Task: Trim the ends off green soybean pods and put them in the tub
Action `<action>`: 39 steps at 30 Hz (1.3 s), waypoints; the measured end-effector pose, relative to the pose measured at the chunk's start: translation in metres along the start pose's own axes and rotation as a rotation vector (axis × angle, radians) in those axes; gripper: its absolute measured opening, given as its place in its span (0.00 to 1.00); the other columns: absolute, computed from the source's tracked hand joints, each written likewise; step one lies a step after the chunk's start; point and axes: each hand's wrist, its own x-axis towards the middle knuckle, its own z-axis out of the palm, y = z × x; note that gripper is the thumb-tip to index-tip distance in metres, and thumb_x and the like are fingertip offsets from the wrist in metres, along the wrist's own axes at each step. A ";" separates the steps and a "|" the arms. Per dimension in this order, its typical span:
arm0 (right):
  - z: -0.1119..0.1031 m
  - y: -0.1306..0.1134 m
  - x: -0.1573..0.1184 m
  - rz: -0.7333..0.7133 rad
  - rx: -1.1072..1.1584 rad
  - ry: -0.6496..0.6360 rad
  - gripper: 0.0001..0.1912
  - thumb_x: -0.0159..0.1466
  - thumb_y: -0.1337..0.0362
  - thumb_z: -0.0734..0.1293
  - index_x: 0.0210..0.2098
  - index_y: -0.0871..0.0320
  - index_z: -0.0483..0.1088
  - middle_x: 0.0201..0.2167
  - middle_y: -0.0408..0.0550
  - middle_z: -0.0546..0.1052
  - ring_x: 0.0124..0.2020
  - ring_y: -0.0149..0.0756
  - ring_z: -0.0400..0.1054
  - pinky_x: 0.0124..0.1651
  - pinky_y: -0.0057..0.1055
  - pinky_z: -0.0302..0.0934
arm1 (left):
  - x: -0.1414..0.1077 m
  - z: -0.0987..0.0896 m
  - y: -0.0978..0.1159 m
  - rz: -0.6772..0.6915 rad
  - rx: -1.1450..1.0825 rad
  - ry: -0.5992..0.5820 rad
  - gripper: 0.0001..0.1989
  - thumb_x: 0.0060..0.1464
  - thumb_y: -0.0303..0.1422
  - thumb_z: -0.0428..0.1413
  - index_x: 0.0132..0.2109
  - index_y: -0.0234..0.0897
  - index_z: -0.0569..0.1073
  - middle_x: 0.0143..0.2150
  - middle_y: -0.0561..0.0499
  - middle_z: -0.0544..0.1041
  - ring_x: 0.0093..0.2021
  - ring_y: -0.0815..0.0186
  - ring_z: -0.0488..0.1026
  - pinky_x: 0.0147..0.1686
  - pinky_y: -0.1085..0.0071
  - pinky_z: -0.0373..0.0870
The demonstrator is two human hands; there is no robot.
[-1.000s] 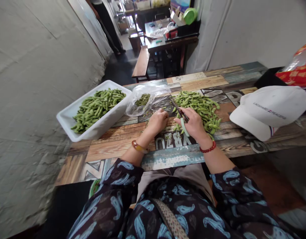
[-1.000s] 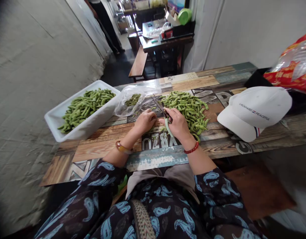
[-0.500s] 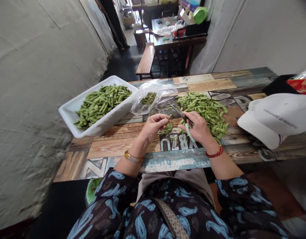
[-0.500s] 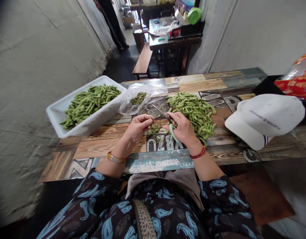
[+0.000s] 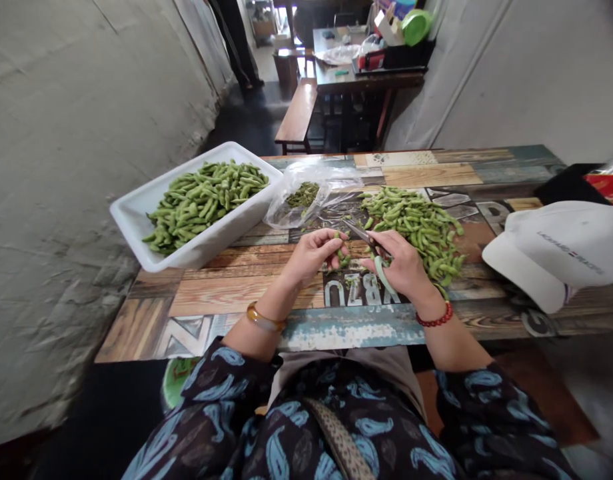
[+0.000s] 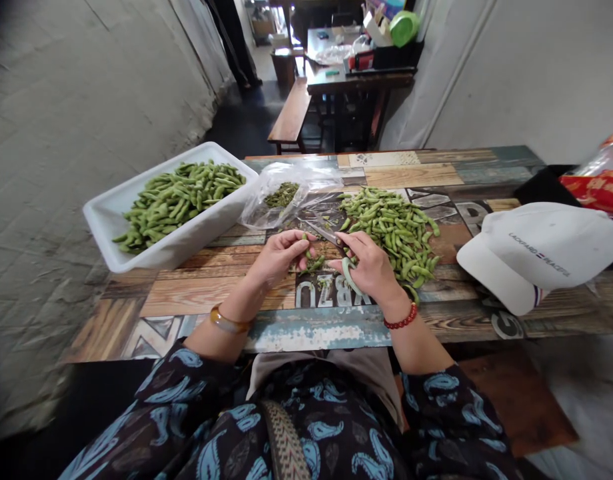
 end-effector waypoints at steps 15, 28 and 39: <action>0.002 -0.006 0.002 -0.062 0.075 -0.113 0.33 0.59 0.58 0.75 0.62 0.54 0.65 0.47 0.54 0.72 0.46 0.45 0.71 0.50 0.44 0.70 | 0.001 0.008 -0.004 0.096 0.225 -0.084 0.17 0.55 0.45 0.60 0.37 0.32 0.75 0.30 0.51 0.76 0.19 0.75 0.69 0.18 0.78 0.62; 0.002 -0.004 0.002 -0.085 0.096 -0.140 0.31 0.61 0.57 0.73 0.62 0.55 0.66 0.47 0.54 0.73 0.45 0.45 0.71 0.48 0.42 0.70 | 0.002 0.006 -0.009 0.110 0.318 -0.035 0.16 0.54 0.42 0.60 0.40 0.32 0.79 0.26 0.53 0.74 0.17 0.76 0.63 0.17 0.77 0.57; 0.001 0.000 0.001 -0.047 0.086 -0.121 0.26 0.62 0.57 0.72 0.59 0.53 0.70 0.45 0.52 0.76 0.40 0.41 0.73 0.44 0.37 0.71 | 0.002 0.000 -0.002 0.188 0.432 0.072 0.10 0.51 0.37 0.61 0.31 0.33 0.79 0.25 0.53 0.73 0.26 0.72 0.65 0.27 0.76 0.61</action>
